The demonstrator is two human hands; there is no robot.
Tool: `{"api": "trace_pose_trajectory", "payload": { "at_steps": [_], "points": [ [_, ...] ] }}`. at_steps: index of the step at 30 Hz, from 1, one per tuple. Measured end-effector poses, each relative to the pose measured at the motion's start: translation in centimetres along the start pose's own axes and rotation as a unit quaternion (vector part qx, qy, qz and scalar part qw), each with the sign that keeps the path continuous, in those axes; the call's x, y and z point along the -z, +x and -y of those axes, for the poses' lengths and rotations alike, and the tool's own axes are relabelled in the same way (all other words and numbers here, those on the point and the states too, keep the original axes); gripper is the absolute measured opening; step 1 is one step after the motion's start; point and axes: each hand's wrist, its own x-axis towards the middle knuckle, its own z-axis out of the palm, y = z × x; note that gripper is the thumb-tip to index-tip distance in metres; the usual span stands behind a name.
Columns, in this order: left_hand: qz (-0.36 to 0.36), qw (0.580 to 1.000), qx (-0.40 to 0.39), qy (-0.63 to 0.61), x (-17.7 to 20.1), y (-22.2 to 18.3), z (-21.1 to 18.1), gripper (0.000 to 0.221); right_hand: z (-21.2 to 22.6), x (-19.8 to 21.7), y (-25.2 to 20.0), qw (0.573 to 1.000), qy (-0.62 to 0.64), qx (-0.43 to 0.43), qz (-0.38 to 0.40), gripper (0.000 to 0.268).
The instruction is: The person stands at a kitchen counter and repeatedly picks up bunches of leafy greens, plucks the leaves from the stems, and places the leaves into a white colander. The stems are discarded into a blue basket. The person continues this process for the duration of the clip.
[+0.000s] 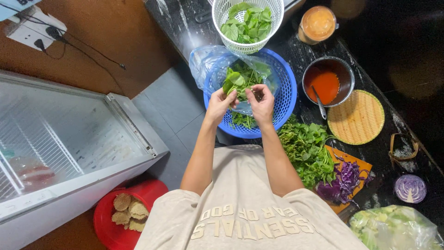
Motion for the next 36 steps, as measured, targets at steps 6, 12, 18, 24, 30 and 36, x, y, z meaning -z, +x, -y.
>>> {"api": "trace_pose_trajectory", "payload": {
  "at_steps": [6,12,18,24,30,36],
  "points": [
    [-0.047,0.994,-0.024,-0.1,1.0,1.3,1.7,0.013,1.0,0.2,0.7,0.99,-0.115,0.071,0.025,0.016],
    [-0.081,0.996,-0.035,0.03,0.3,1.4,0.6,0.012,8.0,-1.8,0.6,0.959,-0.198,0.191,0.064,0.026],
    [-0.083,0.994,-0.037,0.055,0.9,2.4,-1.2,0.012,4.5,-2.4,2.4,0.951,-0.269,0.099,0.118,0.016],
    [-0.143,0.967,-0.043,0.205,1.5,4.3,-2.1,0.015,4.4,-4.6,3.6,0.938,-0.295,0.165,0.076,0.016],
    [-0.148,0.943,-0.14,0.264,0.6,6.8,-2.8,0.019,-1.5,-4.4,6.6,0.93,-0.352,0.086,-0.055,0.017],
    [0.009,0.985,0.049,0.168,1.5,8.7,-6.9,0.029,-0.9,-2.0,9.1,0.974,-0.219,-0.034,-0.046,0.019]
  ]
}}
